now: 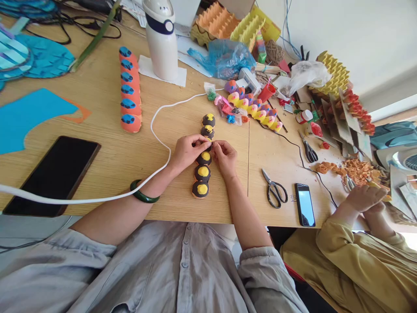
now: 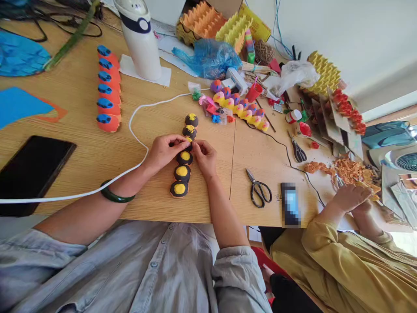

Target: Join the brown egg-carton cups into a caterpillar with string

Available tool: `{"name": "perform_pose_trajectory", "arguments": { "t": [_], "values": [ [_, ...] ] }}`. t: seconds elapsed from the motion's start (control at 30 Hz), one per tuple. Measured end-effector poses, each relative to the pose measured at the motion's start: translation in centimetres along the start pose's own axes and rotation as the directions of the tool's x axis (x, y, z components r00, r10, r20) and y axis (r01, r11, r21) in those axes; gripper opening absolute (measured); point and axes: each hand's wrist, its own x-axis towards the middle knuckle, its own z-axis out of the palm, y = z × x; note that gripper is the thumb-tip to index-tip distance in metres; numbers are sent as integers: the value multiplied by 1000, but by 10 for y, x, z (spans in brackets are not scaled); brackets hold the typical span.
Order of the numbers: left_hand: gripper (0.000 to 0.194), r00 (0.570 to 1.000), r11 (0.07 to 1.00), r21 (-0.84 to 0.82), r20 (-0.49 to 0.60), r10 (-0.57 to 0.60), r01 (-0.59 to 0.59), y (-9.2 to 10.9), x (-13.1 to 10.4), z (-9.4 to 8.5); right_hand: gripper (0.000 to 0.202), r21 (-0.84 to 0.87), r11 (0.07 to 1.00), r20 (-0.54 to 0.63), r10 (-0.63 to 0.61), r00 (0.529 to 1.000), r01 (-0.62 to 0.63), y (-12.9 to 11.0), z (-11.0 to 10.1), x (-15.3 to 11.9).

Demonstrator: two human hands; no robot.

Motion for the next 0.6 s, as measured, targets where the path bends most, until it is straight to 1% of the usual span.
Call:
{"name": "perform_pose_trajectory", "arguments": {
  "t": [0.1,0.2,0.37,0.47,0.6],
  "values": [
    [33,1000,1000,25,-14,13,-13,0,0,0,36,23,999,-5,-32,999,32,-1,0,0],
    [30,999,997,69,-29,42,-40,1,0,-1,35,4,998,-18,-57,998,57,-1,-1,-1],
    [29,999,997,70,-27,42,-40,3,-1,-1,40,-29,998,-34,-59,998,58,0,-2,-1],
    [30,998,996,74,-30,48,-46,4,-2,-2,40,-73,991,-51,-120,991,116,0,-2,-1],
    [29,997,992,103,-26,71,-68,5,-2,-2,32,-141,964,-3,-227,974,225,-2,0,-2]
  ]
}}
